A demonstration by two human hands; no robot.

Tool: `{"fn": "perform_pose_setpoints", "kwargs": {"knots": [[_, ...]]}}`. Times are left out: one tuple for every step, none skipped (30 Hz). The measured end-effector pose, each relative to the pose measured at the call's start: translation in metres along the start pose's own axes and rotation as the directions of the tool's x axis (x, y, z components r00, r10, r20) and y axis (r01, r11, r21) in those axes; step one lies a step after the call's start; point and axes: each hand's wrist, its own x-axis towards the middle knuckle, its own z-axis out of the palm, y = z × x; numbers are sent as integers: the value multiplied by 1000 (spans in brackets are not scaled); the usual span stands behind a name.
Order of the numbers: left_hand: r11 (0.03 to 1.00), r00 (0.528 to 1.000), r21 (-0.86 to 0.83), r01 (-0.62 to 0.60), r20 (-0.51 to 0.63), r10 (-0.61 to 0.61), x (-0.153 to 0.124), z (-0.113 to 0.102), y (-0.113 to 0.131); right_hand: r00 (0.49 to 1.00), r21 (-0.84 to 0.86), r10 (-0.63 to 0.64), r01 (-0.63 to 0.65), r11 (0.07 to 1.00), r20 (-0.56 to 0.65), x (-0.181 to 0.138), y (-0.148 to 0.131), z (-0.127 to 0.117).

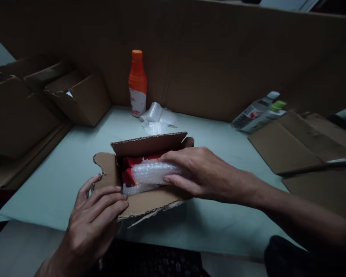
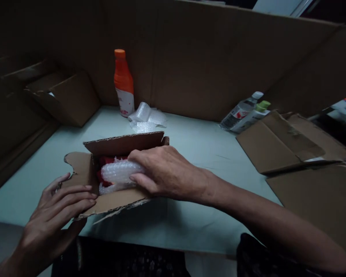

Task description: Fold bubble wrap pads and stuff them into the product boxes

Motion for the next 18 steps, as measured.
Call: {"fn": "perform_pose_setpoints", "kwargs": {"knots": [[1000, 1000, -4, 6, 0, -6, -1, 0, -1, 1000, -9, 5, -5, 1000, 3, 3, 2, 0], [1000, 1000, -11, 11, 0, -11, -3, 0, -1, 1000, -13, 20, -20, 1000, -12, 4, 5, 0], [1000, 1000, -23, 17, 3, -17, -4, 1, -2, 998, -11, 43, -43, 999, -39, 4, 8, 0], [999, 1000, -37, 23, 6, -23, -5, 1, -3, 995, -3, 68, -69, 998, -70, 2, 12, 0], [998, 1000, -50, 30, 9, -29, -6, 2, -4, 990, 9, 95, -95, 995, -100, -1, 15, -1], [997, 999, -61, 39, 8, -38, -6, 2, -5, 985, 23, 120, -118, 993, -128, -5, 19, -1], [996, 999, -69, 48, 7, -47, -6, 3, -5, 979, 38, 140, -136, 990, -146, -10, 22, -2], [996, 998, -73, 57, 6, -57, -5, 4, -6, 974, 53, 154, -147, 988, -166, -14, 24, -3], [995, 998, -74, 64, 4, -64, -5, 4, -6, 969, 68, 164, -154, 986, -183, -18, 25, -4], [995, 998, -72, 65, 1, -65, -4, 4, -5, 964, 84, 174, -160, 984, -201, -22, 26, -6], [996, 998, -67, 66, -10, -67, -3, 3, -4, 956, 99, 184, -165, 981, -227, -26, 28, -8], [996, 996, -58, 75, -38, -77, -2, 2, -3, 941, 115, 199, -174, 978, -274, -30, 29, -9], [995, 991, -41, 96, -85, -99, -2, 0, -1, 912, 140, 229, -192, 971, -340, -35, 32, -9], [990, 980, -21, 137, -142, -138, -3, -2, 0, 865, 184, 276, -216, 959, -420, -41, 36, -7], [981, 960, -7, 191, -208, -189, -5, -4, 1, 799, 252, 340, -242, 937, -496, -48, 42, -3], [968, 931, -3, 250, -273, -242, -8, -4, 1, 716, 339, 415, -259, 904, -562, -57, 50, 4], [955, 899, -19, 298, -332, -287, -12, -4, 1, 623, 437, 499, -266, 859, -602, -66, 59, 13], [942, 872, -50, 331, -365, -326, -18, -2, -1, 540, 529, 581, -270, 805, -609, -76, 69, 26]]}}
